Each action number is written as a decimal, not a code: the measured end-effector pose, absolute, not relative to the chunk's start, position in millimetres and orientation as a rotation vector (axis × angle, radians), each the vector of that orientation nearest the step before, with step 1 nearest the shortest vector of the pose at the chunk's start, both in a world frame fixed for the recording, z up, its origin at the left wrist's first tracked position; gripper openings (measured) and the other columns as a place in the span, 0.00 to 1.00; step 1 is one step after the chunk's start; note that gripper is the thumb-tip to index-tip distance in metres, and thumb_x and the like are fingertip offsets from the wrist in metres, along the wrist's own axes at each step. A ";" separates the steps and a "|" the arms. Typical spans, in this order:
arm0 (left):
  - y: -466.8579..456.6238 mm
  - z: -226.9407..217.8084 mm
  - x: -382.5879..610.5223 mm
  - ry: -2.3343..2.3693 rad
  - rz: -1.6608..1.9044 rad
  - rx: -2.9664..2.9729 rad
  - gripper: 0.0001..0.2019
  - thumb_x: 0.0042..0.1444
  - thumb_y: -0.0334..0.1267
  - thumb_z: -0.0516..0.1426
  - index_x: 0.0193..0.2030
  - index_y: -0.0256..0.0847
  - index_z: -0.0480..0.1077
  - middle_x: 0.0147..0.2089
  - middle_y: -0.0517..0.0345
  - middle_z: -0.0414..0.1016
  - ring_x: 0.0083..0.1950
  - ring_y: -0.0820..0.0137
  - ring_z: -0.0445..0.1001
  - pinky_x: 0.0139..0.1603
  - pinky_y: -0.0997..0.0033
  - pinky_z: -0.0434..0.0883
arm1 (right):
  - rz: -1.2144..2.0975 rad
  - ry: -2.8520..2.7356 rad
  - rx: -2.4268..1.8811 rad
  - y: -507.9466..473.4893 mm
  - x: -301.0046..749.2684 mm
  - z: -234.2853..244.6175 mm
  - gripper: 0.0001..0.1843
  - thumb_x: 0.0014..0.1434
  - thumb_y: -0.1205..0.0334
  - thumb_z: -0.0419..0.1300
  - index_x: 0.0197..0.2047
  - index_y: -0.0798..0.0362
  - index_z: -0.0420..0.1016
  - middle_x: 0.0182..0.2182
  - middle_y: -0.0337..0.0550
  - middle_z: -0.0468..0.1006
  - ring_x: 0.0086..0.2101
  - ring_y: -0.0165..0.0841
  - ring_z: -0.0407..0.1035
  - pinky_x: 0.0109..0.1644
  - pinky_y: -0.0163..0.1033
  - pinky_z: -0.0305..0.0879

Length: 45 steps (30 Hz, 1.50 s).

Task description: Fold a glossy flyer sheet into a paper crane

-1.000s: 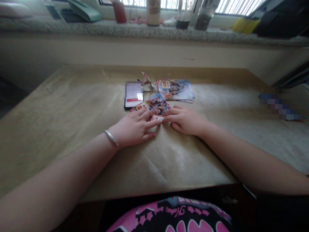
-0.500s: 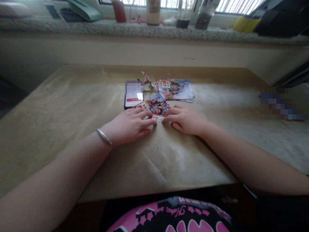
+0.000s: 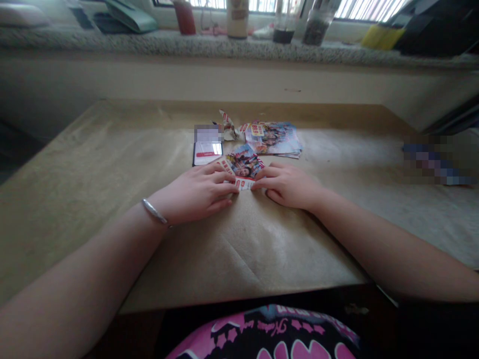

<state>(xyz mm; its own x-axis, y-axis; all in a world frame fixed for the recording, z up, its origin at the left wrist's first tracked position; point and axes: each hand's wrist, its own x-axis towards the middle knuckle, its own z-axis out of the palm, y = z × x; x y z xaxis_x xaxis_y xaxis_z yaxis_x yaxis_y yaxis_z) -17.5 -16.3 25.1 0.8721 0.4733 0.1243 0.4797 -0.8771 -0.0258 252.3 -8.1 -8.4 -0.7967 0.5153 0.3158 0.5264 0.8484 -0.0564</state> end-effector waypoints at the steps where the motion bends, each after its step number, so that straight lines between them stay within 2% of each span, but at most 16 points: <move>1: -16.3 26.2 -17.7 -0.773 -0.173 -2.995 0.16 0.65 0.43 0.51 0.56 0.45 0.72 0.58 0.57 0.74 0.62 0.63 0.67 0.68 0.58 0.61 | -0.051 -2.703 -0.780 -7.9 252.3 -8.4 0.17 0.58 0.70 0.54 0.47 0.48 0.79 0.45 0.44 0.79 0.41 0.36 0.67 0.44 0.41 0.63; 7: -16.3 34.6 -18.9 -0.839 -0.061 -3.011 0.16 0.66 0.43 0.48 0.52 0.47 0.74 0.56 0.59 0.76 0.58 0.64 0.71 0.63 0.59 0.65 | -0.068 -2.704 -0.784 -8.5 252.6 -7.1 0.17 0.59 0.69 0.53 0.47 0.49 0.79 0.45 0.44 0.79 0.41 0.37 0.67 0.43 0.42 0.64; 10: -15.7 37.5 -20.7 -0.841 0.010 -3.024 0.17 0.67 0.43 0.47 0.49 0.47 0.75 0.54 0.59 0.77 0.54 0.65 0.73 0.59 0.62 0.68 | -0.057 -2.713 -0.785 -9.0 252.8 -7.0 0.17 0.58 0.70 0.54 0.47 0.49 0.79 0.46 0.44 0.79 0.42 0.38 0.68 0.45 0.42 0.65; 15: -15.9 39.1 -24.4 -0.909 0.016 -3.081 0.18 0.67 0.44 0.46 0.46 0.46 0.77 0.52 0.58 0.77 0.54 0.66 0.74 0.56 0.65 0.69 | -0.040 -2.715 -0.765 -9.2 252.9 -7.1 0.18 0.58 0.71 0.54 0.47 0.49 0.78 0.48 0.43 0.79 0.44 0.37 0.68 0.47 0.43 0.65; 21: -14.5 40.8 -25.3 -0.946 0.065 -3.118 0.20 0.67 0.44 0.45 0.44 0.42 0.78 0.50 0.56 0.78 0.50 0.67 0.76 0.54 0.68 0.70 | -0.045 -2.727 -0.754 -10.4 252.7 -6.3 0.19 0.58 0.71 0.53 0.48 0.49 0.78 0.49 0.42 0.79 0.43 0.37 0.68 0.48 0.43 0.65; 27: -13.5 40.7 -26.7 -1.001 0.070 -3.123 0.20 0.66 0.45 0.46 0.44 0.42 0.78 0.50 0.56 0.79 0.51 0.67 0.75 0.54 0.69 0.69 | -0.040 -2.726 -0.757 -10.2 252.5 -6.0 0.19 0.57 0.71 0.53 0.48 0.50 0.78 0.49 0.43 0.79 0.44 0.38 0.68 0.48 0.43 0.65; 40: -9.4 44.9 -33.3 -0.998 0.127 -3.133 0.17 0.64 0.42 0.47 0.41 0.45 0.78 0.48 0.63 0.80 0.49 0.70 0.77 0.52 0.74 0.69 | -0.050 -2.710 -0.768 -11.2 250.3 -5.4 0.18 0.58 0.70 0.53 0.47 0.49 0.78 0.49 0.42 0.79 0.45 0.38 0.68 0.49 0.43 0.64; 45: -8.8 43.9 -33.5 -0.978 0.119 -3.104 0.17 0.64 0.42 0.47 0.41 0.44 0.77 0.43 0.60 0.80 0.45 0.69 0.77 0.47 0.73 0.70 | -0.064 -2.719 -0.783 -13.1 246.3 -4.5 0.16 0.58 0.70 0.53 0.45 0.51 0.78 0.47 0.45 0.79 0.44 0.38 0.68 0.48 0.44 0.65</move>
<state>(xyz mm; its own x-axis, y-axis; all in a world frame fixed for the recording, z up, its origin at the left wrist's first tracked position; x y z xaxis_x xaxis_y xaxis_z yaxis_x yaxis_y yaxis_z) -33.5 -8.8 43.9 0.8176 0.5664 -0.1038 0.5747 -0.8137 0.0872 246.3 -13.1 -4.5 -0.8023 0.5121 0.3066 0.5260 0.8495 -0.0424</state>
